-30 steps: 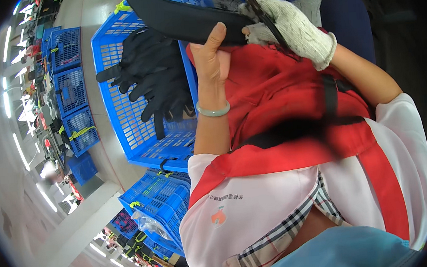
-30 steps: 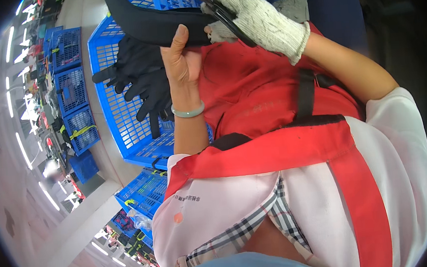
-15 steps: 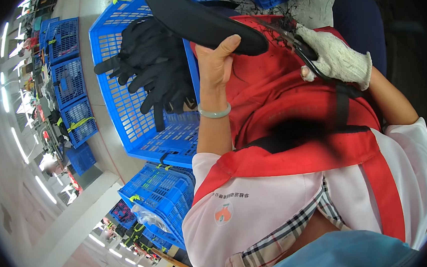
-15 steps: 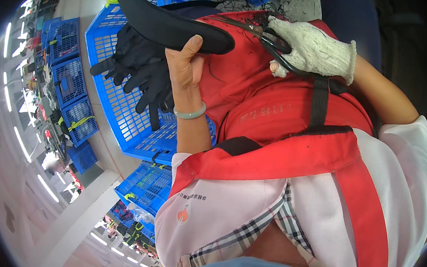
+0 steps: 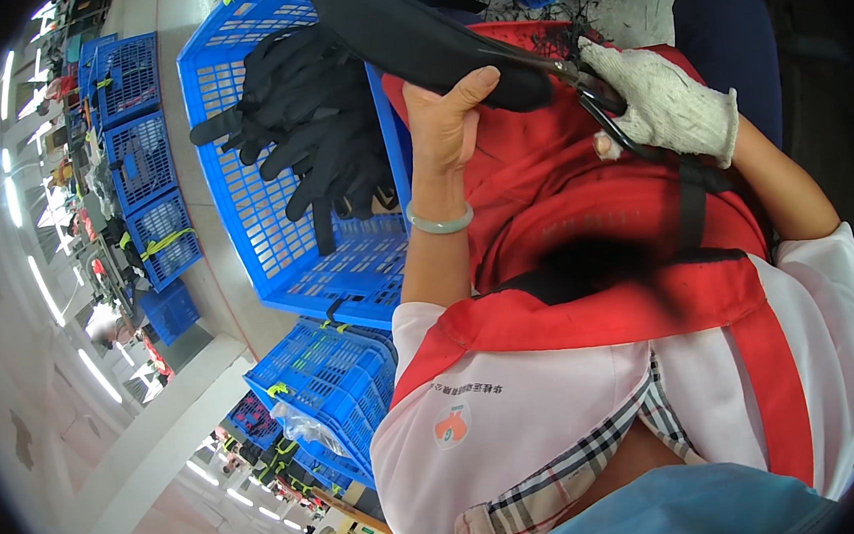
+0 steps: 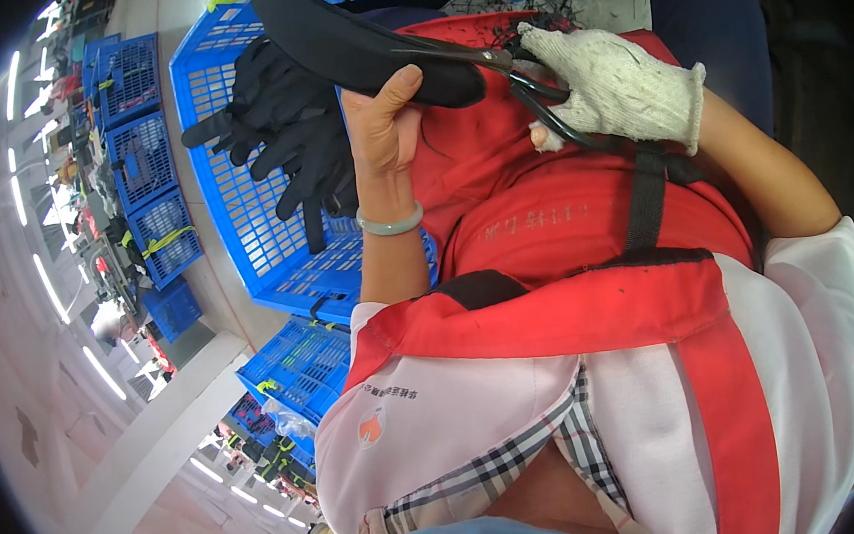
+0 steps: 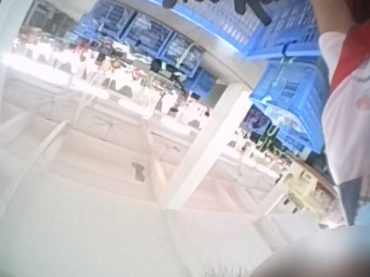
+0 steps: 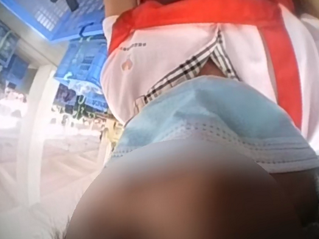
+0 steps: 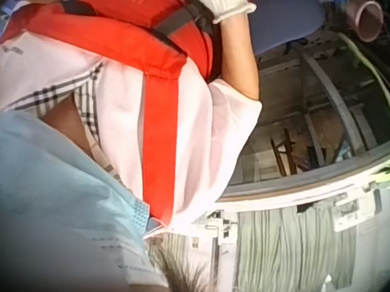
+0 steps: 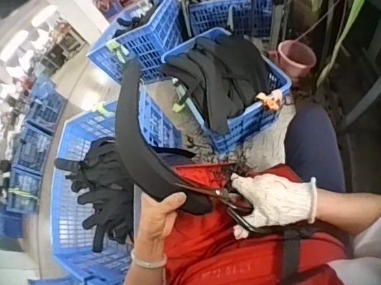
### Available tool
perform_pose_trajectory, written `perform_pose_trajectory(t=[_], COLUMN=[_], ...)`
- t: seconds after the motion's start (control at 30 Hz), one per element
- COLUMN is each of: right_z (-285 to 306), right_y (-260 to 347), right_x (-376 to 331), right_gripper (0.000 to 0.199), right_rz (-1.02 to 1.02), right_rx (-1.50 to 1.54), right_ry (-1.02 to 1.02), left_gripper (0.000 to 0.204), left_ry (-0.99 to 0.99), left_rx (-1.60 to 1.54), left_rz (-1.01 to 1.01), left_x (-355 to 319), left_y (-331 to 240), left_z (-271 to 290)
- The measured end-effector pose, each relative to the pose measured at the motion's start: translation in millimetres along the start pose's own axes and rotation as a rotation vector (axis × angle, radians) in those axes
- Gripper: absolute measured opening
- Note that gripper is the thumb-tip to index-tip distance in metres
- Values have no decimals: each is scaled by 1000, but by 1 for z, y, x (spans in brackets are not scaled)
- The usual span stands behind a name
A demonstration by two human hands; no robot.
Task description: The recorder is using pliers and hands to trim or process black rubber components at a manufacturing workbench.
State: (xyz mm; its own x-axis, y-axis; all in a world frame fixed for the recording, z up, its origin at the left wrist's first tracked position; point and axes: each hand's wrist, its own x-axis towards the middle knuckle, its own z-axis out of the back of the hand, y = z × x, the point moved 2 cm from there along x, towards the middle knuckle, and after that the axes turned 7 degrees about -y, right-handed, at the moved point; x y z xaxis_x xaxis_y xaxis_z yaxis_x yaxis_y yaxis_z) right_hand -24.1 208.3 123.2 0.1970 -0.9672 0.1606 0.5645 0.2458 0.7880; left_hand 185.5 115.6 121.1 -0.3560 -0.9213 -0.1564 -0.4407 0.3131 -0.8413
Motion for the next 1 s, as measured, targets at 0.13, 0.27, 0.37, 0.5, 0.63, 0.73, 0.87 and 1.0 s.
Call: perform_pose_trajectory(t=[0.13, 0.27, 0.37, 0.5, 0.63, 0.73, 0.87, 1.0], right_z=[-2, -3, -10, -6, -6, -6, -22, -23], right_y=[-1, 2, -2, 6, 9, 7, -17, -6], right_x=[5, 4, 3, 11, 15, 16, 13, 19], right_gripper=[56, 55, 55, 52, 47, 48, 55, 67], right_rz=[-209, -70, -483, -303, -263, -314, -186, -85], right_rx=[46, -102, 453, 148, 77, 141, 78, -86], right_ry=[151, 52, 93, 125, 93, 86, -26, -47], left_gripper=[37, 37, 37, 38, 38, 39, 35, 36], left_ry=[-18, -10, -5, -14, 30, -32, -14, -1], left_rx=[2, 14, 6, -8, 8, -127, -114, -59], left_rz=[2, 1, -3, -7, -21, 36, -22, -55], left_x=[-2, -4, -3, -5, -6, -4, 4, -2], left_y=[-1, 1, -1, -2, -1, -2, 4, 6], left_z=[3, -1, -2, -3, 1, 13, 17, 11])
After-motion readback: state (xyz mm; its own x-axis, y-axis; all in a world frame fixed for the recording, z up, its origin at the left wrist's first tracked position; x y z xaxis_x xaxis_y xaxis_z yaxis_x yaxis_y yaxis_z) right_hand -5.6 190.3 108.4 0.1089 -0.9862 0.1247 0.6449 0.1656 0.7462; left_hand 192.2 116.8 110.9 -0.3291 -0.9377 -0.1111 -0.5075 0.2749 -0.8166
